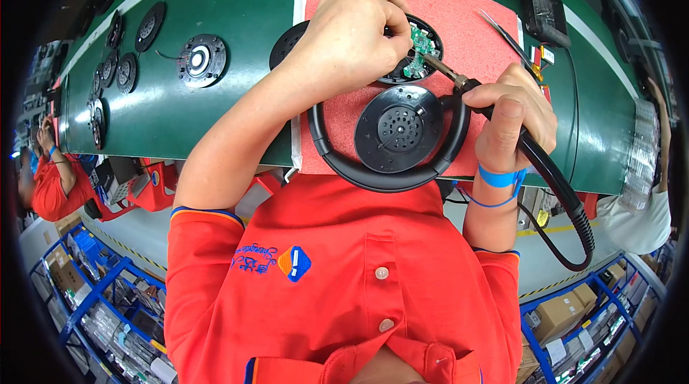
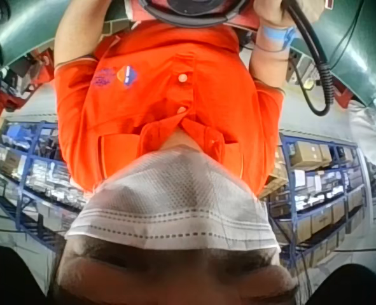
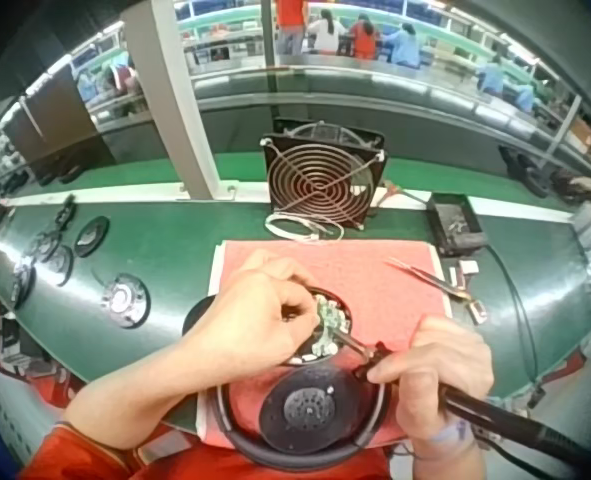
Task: Soldering components onto a circular speaker or headphone PCB.
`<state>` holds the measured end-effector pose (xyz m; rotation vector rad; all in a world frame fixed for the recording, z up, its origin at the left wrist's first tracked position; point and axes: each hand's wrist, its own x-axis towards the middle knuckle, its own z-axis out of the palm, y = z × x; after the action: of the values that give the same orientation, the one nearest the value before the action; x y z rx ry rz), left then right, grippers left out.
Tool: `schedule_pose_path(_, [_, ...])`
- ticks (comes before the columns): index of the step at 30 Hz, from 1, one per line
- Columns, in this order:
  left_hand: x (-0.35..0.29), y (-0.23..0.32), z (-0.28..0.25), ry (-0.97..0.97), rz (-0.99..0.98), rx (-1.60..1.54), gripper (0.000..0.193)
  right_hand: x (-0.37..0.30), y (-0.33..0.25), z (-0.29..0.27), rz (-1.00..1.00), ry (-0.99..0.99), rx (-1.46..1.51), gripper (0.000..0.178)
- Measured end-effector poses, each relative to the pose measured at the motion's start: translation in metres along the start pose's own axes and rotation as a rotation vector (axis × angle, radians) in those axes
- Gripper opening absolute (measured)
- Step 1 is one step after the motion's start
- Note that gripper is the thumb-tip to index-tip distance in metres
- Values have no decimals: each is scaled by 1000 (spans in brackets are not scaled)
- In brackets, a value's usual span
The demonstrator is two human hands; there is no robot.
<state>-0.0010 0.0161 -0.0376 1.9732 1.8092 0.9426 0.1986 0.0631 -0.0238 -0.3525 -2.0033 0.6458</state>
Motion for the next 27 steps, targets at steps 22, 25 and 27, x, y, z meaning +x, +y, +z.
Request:
schedule_pose_path(22, [1, -3, 2, 56, 21, -27, 11, -1, 1, -2, -32, -2, 22, 29])
schedule_pose_path(25, [1, 0, -1, -27, -21, -20, 9, -2, 3, -2, -31, 25, 20, 31])
schedule_pose_path(27, [1, 0, -1, -21, -11, -16, 9, -2, 3, -1, -30, 29, 19, 31])
